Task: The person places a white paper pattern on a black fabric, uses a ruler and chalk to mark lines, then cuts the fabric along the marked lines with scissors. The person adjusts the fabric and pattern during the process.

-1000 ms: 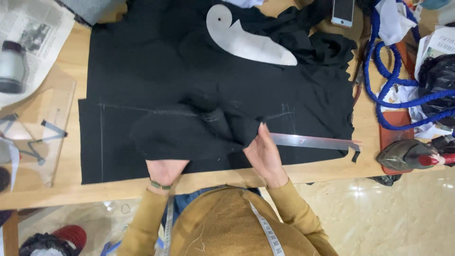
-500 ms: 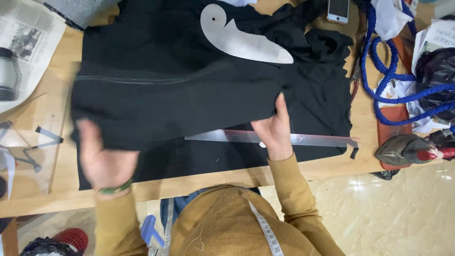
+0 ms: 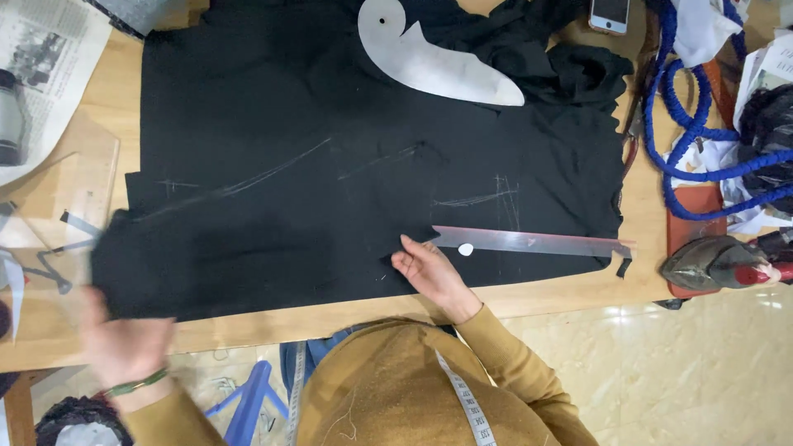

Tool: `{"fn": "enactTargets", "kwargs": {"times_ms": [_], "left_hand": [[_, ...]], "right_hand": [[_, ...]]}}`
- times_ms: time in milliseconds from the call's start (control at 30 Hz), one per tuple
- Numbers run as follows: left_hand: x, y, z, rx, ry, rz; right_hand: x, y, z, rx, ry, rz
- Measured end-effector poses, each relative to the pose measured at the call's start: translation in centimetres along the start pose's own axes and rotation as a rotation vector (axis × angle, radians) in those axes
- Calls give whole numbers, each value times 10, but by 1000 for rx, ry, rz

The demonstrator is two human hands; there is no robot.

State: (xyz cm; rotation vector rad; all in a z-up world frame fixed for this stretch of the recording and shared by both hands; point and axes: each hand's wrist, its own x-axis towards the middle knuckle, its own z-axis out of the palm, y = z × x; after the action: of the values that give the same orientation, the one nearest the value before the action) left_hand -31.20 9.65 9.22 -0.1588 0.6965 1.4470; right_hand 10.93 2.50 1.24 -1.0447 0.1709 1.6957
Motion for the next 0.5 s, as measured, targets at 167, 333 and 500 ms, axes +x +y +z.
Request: {"fn": "enactTargets", "kwargs": {"times_ms": [167, 333, 500], "left_hand": [[-7, 38, 8, 564, 75, 497], [26, -10, -99, 1361, 646, 1155], [27, -176, 16, 1856, -700, 897]], "right_hand": [[-50, -8, 23, -611, -258, 30], [-60, -59, -5, -1623, 209, -596], [-31, -87, -35, -2028, 252, -729]]}}
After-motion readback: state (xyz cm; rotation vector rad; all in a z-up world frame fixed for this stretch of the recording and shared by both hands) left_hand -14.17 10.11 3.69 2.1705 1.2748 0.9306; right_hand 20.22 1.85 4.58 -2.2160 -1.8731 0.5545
